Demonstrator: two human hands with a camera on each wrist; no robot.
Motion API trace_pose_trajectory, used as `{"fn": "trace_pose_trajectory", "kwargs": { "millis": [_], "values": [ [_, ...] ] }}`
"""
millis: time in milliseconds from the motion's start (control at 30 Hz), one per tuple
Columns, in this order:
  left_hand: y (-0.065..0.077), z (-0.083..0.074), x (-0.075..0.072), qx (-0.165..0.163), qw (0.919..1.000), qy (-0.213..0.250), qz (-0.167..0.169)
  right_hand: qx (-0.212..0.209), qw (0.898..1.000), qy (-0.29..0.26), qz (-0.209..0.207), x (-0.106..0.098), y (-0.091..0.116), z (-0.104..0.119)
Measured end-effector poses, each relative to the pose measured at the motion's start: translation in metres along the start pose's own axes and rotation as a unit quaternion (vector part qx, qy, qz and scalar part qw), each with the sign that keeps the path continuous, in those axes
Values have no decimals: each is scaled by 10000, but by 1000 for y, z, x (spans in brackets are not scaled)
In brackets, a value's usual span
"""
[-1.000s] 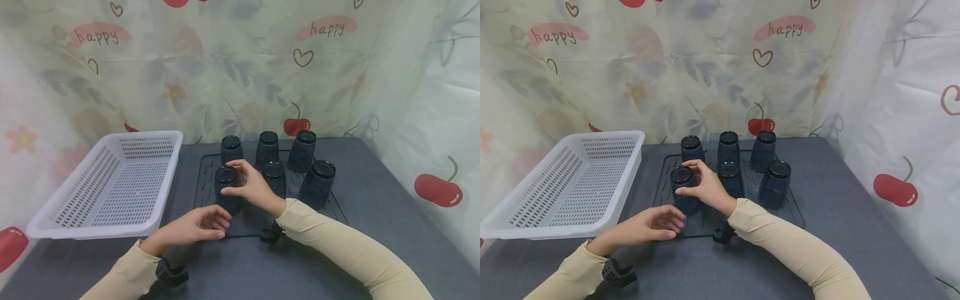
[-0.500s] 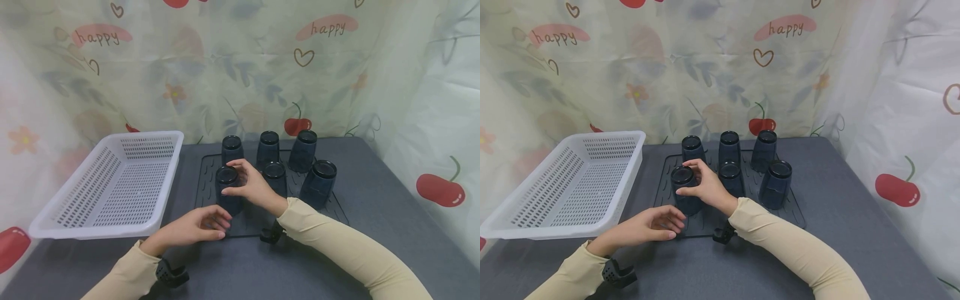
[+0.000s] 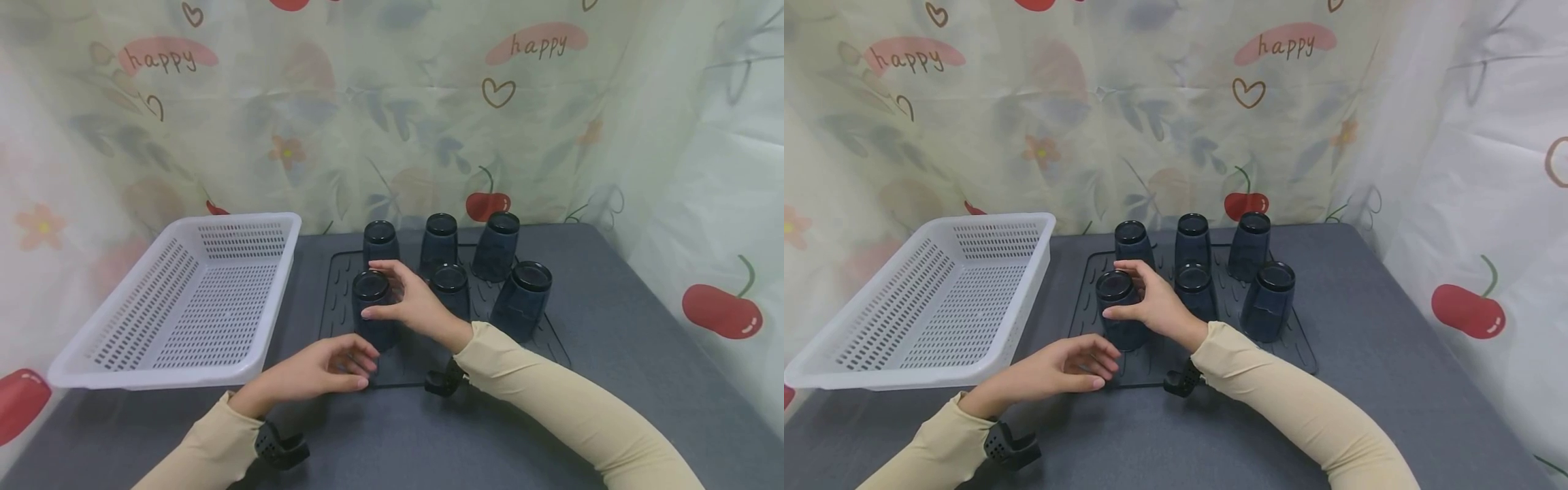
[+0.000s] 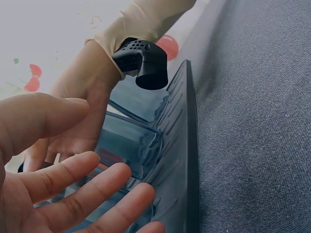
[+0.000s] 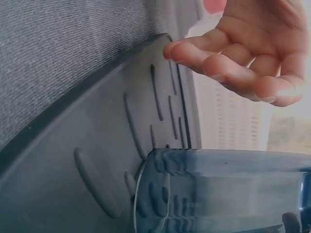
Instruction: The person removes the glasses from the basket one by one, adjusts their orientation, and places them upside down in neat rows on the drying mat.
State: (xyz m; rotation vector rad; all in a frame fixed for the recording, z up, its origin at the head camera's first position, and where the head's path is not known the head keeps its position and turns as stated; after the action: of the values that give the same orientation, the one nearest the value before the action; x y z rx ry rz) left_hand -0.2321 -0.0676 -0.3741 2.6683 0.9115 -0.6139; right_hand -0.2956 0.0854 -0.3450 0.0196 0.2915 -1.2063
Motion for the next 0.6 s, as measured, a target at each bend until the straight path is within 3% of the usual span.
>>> {"fn": "trace_pose_trajectory", "kwargs": {
  "millis": [600],
  "values": [
    [-1,-11,-9,152,9987,-444,-212,-501,9987,-122,53,-12,7,26]
  ]
}}
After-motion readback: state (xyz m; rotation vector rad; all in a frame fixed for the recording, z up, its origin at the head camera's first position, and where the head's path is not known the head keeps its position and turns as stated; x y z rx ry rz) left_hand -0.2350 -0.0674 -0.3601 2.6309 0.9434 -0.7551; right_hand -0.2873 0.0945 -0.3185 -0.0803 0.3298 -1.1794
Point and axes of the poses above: each hand's wrist, its own y-axis away from the middle knuckle, its own x-axis out of the palm, z = x × y, the point moved 6 cm from there along -y, towards the middle knuckle, and after that the axes turned 6 degrees about -y, right-handed, at the moved point
